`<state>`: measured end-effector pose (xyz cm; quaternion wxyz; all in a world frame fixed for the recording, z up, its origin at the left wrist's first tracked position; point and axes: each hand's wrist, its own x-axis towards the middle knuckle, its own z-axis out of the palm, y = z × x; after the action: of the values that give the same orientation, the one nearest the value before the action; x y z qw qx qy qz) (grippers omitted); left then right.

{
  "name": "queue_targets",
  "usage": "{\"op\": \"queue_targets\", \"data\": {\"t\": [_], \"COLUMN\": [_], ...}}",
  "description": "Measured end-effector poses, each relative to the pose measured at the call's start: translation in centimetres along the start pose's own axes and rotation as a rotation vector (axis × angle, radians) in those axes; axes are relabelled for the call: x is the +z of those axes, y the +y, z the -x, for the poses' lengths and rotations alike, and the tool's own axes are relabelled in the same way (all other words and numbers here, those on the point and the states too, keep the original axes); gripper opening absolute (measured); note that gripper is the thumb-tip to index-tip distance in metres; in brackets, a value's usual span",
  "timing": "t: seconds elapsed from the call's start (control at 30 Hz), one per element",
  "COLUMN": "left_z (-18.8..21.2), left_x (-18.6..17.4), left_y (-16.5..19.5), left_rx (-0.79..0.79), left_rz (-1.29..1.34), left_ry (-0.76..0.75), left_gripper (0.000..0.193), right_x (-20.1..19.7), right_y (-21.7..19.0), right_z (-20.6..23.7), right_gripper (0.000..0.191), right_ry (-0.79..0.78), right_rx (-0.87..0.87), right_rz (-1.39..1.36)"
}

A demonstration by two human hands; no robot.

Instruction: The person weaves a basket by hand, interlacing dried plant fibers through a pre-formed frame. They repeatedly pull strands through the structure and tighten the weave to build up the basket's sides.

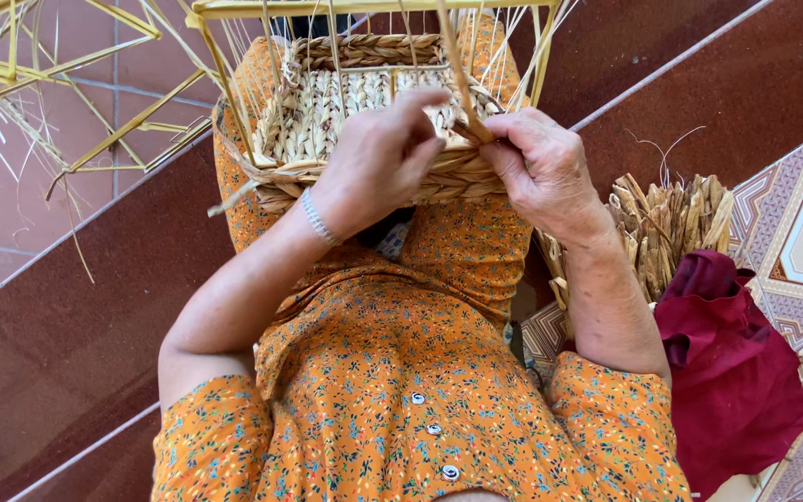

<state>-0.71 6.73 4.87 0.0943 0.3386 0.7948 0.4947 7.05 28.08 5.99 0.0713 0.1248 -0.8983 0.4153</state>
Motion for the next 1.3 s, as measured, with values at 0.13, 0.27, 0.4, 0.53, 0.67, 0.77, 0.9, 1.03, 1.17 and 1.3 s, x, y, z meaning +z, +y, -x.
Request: {"op": "queue_targets", "data": {"t": [0.13, 0.27, 0.4, 0.53, 0.67, 0.77, 0.9, 1.03, 1.17, 1.3], "left_z": [-2.7, -1.6, 2.9, 5.7, 5.0, 4.0, 4.1, 6.0, 7.4, 7.7], "left_x": [0.8, 1.7, 1.6, 0.4, -1.6, -2.8, -2.8, -2.3, -2.3, -3.0], "left_y": [-0.2, -0.8, -0.6, 0.9, 1.5, 0.7, -0.7, -1.3, -1.3, -1.3], "left_rx": [-0.203, 0.071, -0.375, -0.277, 0.189, 0.290, 0.280, 0.309, 0.313, 0.300], "left_rz": [-0.493, 0.069, 0.942, 0.949, 0.155, -0.498, -0.717, -0.701, -0.559, -0.512], "left_ry": [-0.247, 0.178, 0.109, 0.016, 0.014, 0.092, 0.050, 0.038, 0.089, 0.102], "left_gripper": [0.024, 0.016, 0.030, 0.038, 0.029, 0.047, 0.018, 0.023, 0.023, 0.019], "right_x": [-0.2, 0.3, 0.9, 1.6, 1.4, 0.8, 1.7, 3.2, 2.8, -1.1], "right_y": [0.0, -0.3, -0.5, -0.6, -0.5, -0.4, -0.2, -0.9, -2.6, -1.1], "right_z": [0.2, -0.2, -0.7, -1.0, -1.3, -1.0, -0.4, -0.2, 1.3, 6.2], "right_gripper": [0.019, 0.018, 0.018, 0.014, 0.014, 0.020, 0.006, 0.015, 0.010, 0.008], "right_ry": [0.019, 0.047, 0.065, 0.080, 0.044, -0.049, 0.070, 0.204, 0.356, 0.578], "right_rx": [-0.004, -0.006, -0.059, 0.052, -0.108, -0.164, -0.149, -0.042, -0.140, -0.006], "right_rz": [-0.006, -0.026, 0.044, 0.091, 0.247, 0.263, 0.229, 0.398, 0.319, -0.110]}}
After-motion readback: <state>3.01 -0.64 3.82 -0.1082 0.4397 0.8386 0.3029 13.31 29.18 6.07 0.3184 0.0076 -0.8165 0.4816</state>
